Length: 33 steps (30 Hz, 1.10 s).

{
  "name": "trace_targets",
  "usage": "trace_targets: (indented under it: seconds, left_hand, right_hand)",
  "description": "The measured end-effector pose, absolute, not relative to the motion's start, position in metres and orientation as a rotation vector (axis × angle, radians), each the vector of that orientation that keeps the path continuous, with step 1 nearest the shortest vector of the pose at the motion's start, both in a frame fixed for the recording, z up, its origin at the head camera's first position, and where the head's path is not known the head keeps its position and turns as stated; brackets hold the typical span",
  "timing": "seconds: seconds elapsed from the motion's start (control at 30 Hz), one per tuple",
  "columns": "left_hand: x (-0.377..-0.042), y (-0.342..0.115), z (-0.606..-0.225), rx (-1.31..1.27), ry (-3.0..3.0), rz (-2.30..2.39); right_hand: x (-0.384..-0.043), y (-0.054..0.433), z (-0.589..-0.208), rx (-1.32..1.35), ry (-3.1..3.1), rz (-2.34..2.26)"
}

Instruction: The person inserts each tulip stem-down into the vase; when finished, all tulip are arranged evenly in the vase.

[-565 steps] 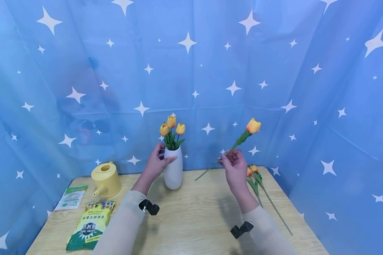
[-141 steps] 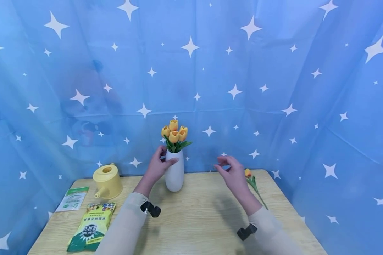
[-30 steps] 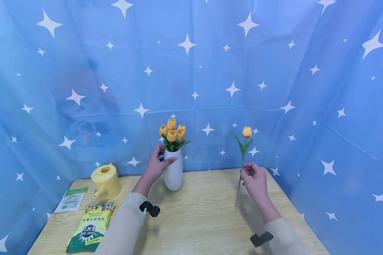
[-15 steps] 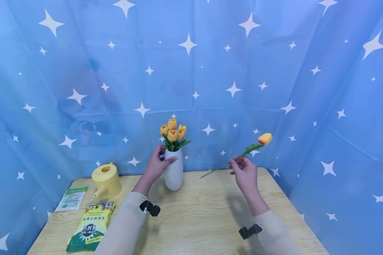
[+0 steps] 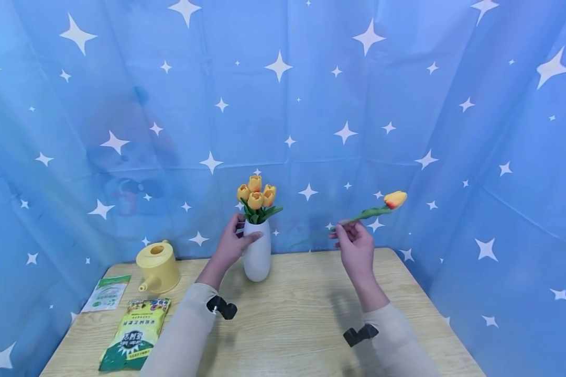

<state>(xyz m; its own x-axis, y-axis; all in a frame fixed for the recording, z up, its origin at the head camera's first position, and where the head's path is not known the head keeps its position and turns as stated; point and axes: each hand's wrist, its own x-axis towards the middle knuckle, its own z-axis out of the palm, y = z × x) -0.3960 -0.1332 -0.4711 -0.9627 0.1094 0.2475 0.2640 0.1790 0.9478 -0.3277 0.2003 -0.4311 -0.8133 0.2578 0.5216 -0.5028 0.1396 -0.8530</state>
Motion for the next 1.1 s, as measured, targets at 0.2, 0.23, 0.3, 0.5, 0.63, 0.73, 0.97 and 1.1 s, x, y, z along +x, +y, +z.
trace_targets:
  seconds: [0.2, 0.23, 0.3, 0.5, 0.63, 0.73, 0.97, 1.1]
  left_hand:
    - [-0.396, -0.134, -0.471, -0.37, -2.318, -1.898]
    - [-0.397, -0.134, -0.471, -0.371, -2.317, -1.898]
    - [-0.396, -0.134, -0.471, -0.368, -2.318, -1.896]
    - [-0.394, -0.133, -0.469, -0.364, -2.32, -1.888]
    - [-0.393, -0.132, -0.469, -0.373, -2.316, -1.885]
    - [-0.393, -0.133, -0.469, -0.369, -2.318, -1.896]
    - [-0.393, -0.133, -0.469, -0.363, -2.317, -1.911]
    - [-0.395, -0.133, -0.47, -0.368, -2.31, -1.907]
  right_hand:
    - [-0.324, 0.185, -0.412, 0.281, -1.815, 1.732]
    - [-0.324, 0.183, -0.409, 0.294, -1.808, 1.728]
    - [-0.323, 0.177, -0.402, 0.322, -1.793, 1.729]
    - [-0.324, 0.161, -0.385, 0.41, -1.729, 1.732]
    - [-0.326, 0.151, -0.377, 0.459, -1.691, 1.721]
    - [-0.328, 0.142, -0.374, 0.481, -1.691, 1.707]
    - [-0.336, 0.122, -0.372, 0.498, -1.773, 1.595]
    - [-0.341, 0.114, -0.37, 0.547, -1.816, 1.464]
